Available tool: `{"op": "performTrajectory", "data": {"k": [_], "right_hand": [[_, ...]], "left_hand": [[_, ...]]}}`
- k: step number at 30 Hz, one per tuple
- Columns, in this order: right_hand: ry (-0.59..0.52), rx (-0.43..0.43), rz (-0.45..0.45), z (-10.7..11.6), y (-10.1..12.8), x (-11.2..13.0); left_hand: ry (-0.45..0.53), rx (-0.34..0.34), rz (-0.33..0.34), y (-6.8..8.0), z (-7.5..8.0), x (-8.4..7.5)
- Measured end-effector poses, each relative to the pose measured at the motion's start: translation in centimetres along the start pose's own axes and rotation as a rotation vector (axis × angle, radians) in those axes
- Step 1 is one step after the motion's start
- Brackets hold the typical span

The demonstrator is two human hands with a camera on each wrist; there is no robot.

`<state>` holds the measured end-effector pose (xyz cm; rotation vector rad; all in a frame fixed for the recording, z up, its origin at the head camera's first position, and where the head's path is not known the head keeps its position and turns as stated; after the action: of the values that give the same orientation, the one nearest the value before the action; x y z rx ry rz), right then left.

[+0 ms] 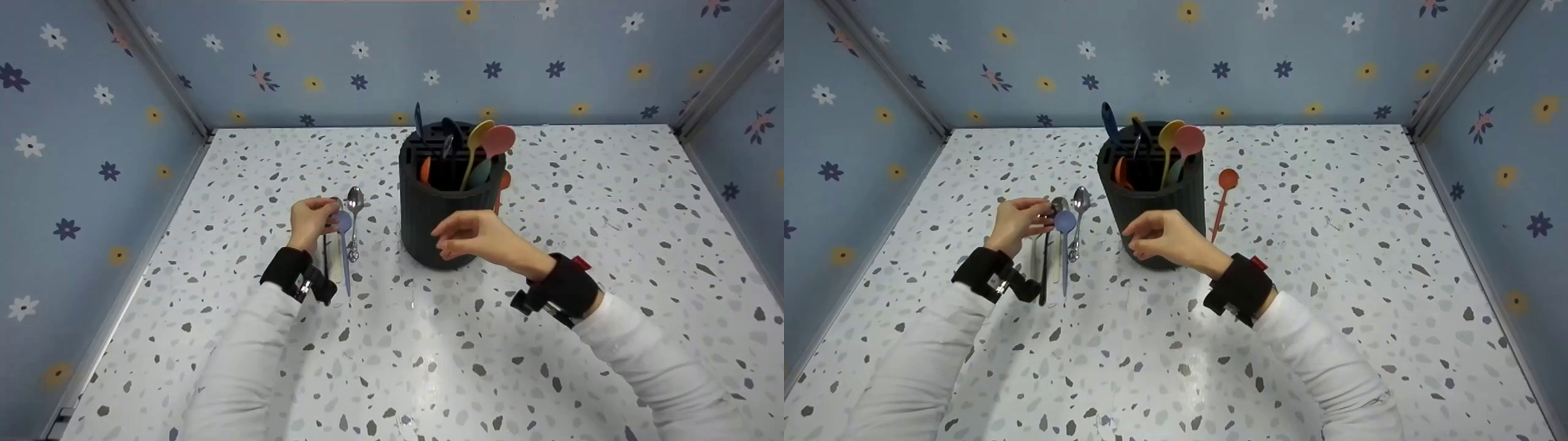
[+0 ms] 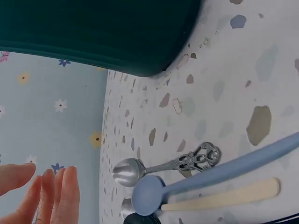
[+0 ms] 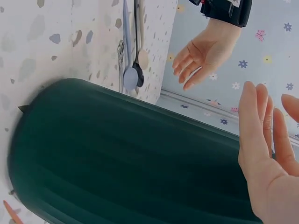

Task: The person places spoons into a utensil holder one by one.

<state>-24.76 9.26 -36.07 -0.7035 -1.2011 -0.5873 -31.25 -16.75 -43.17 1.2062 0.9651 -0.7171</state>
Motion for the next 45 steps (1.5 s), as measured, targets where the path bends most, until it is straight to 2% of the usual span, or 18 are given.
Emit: {"op": "performTrajectory", "data": {"k": [3, 10, 18, 23, 26, 27, 30, 33, 34, 40, 45], "right_hand": [[-0.013, -0.003, -0.024, -0.2, 0.1, -0.9], [-0.069, -0.009, -0.081, -0.6, 0.7, -2.6], [-0.113, -0.018, -0.124, -0.6, 1.2, -4.4], [-0.143, -0.007, -0.151, -0.8, 1.5, -5.4], [-0.156, -0.006, -0.166, -0.9, 1.7, -5.9], [-0.156, -0.004, -0.171, -0.9, 1.7, -6.0], [-0.149, -0.002, -0.183, -1.0, 1.9, -6.5], [-0.147, 0.001, -0.188, -1.0, 2.0, -6.8], [-0.151, -0.001, -0.19, -1.0, 2.1, -6.9], [-0.166, -0.003, -0.189, -1.2, 2.4, -7.4], [-0.187, -0.002, -0.207, -1.4, 2.6, -8.2]], "left_hand": [[-0.013, -0.017, 0.012, -0.3, 0.9, 0.8], [0.024, -0.073, 0.097, -1.8, 2.8, 3.3], [-0.005, -0.141, 0.121, -2.3, 4.5, 4.6], [-0.135, -0.232, 0.138, -3.4, 5.4, 5.6], [-0.258, -0.285, 0.102, -5.1, 6.1, 6.5], [-0.273, -0.295, 0.043, -6.4, 6.6, 7.0], [-0.359, -0.312, 0.001, -7.2, 6.9, 7.3], [-0.363, -0.307, 0.021, -6.6, 6.8, 7.1], [-0.367, -0.297, 0.074, -5.5, 6.4, 6.7], [-0.248, -0.18, 0.129, -3.5, 5.8, 6.5], [-0.259, -0.162, 0.139, -3.7, 5.8, 6.9]]}}
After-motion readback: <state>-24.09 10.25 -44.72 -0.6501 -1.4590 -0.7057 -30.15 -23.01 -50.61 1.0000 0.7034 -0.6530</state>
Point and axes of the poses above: each hand's wrist, its own y-axis away from the middle knuckle, its own z-axis out of the back of the hand, x = y × z, the point moved 9 cm from there along -y, towards the middle knuckle, and after that the axes turned 12 degrees about z, right-handed, at the moved point
